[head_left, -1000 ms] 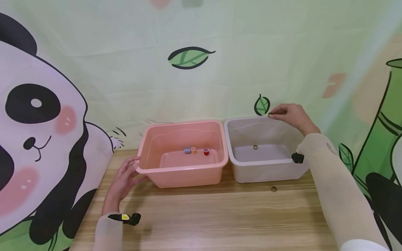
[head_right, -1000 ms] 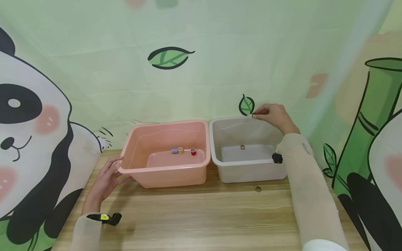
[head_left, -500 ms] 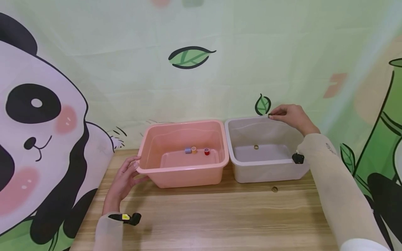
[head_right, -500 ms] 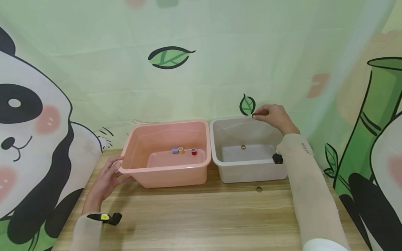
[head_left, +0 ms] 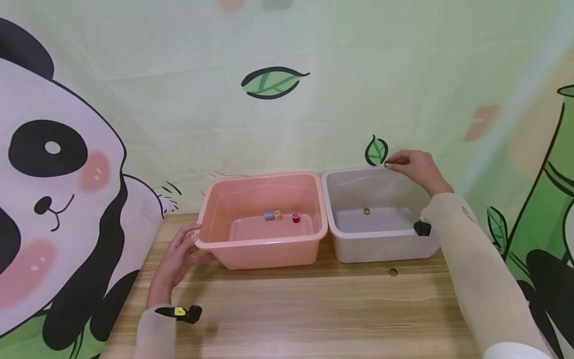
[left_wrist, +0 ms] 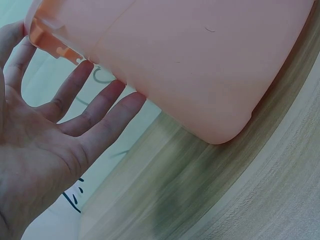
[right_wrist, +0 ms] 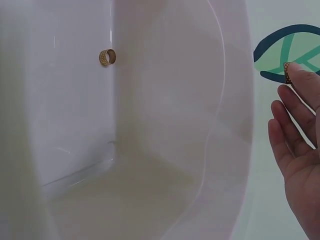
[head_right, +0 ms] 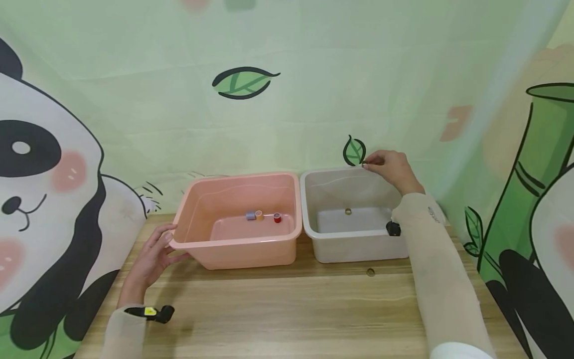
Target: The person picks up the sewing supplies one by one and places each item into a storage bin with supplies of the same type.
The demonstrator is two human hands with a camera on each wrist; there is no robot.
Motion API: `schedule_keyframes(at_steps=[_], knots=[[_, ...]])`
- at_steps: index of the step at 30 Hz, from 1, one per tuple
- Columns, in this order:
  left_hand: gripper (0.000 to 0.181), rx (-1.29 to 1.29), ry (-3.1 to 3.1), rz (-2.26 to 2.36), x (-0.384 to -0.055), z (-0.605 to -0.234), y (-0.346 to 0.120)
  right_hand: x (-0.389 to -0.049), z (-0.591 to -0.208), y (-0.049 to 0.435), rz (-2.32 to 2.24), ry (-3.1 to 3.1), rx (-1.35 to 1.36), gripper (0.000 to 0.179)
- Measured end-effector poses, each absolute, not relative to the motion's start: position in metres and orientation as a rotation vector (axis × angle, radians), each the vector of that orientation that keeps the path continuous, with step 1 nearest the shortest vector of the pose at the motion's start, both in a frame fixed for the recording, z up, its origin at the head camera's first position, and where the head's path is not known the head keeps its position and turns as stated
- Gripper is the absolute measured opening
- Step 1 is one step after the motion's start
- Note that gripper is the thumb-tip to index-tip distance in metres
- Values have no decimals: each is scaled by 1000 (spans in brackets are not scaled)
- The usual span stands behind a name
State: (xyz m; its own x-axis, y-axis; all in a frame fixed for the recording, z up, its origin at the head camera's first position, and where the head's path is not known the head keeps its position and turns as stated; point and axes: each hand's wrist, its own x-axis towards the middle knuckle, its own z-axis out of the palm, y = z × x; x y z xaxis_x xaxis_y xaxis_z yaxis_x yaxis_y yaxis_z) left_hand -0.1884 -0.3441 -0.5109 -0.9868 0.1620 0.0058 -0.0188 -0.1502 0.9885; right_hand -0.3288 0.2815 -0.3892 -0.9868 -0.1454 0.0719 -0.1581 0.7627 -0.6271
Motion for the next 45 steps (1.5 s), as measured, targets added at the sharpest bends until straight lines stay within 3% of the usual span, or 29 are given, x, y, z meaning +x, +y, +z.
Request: schedule_keyframes(at_steps=[29,45], knots=[[30,105,1993,2265,-188,-510,-345,-338,-396,281,1058,-2933,237,36],[26,163,1965,2298,-188,-512,-345,-336,-390,277,1037,-3045,253,46]])
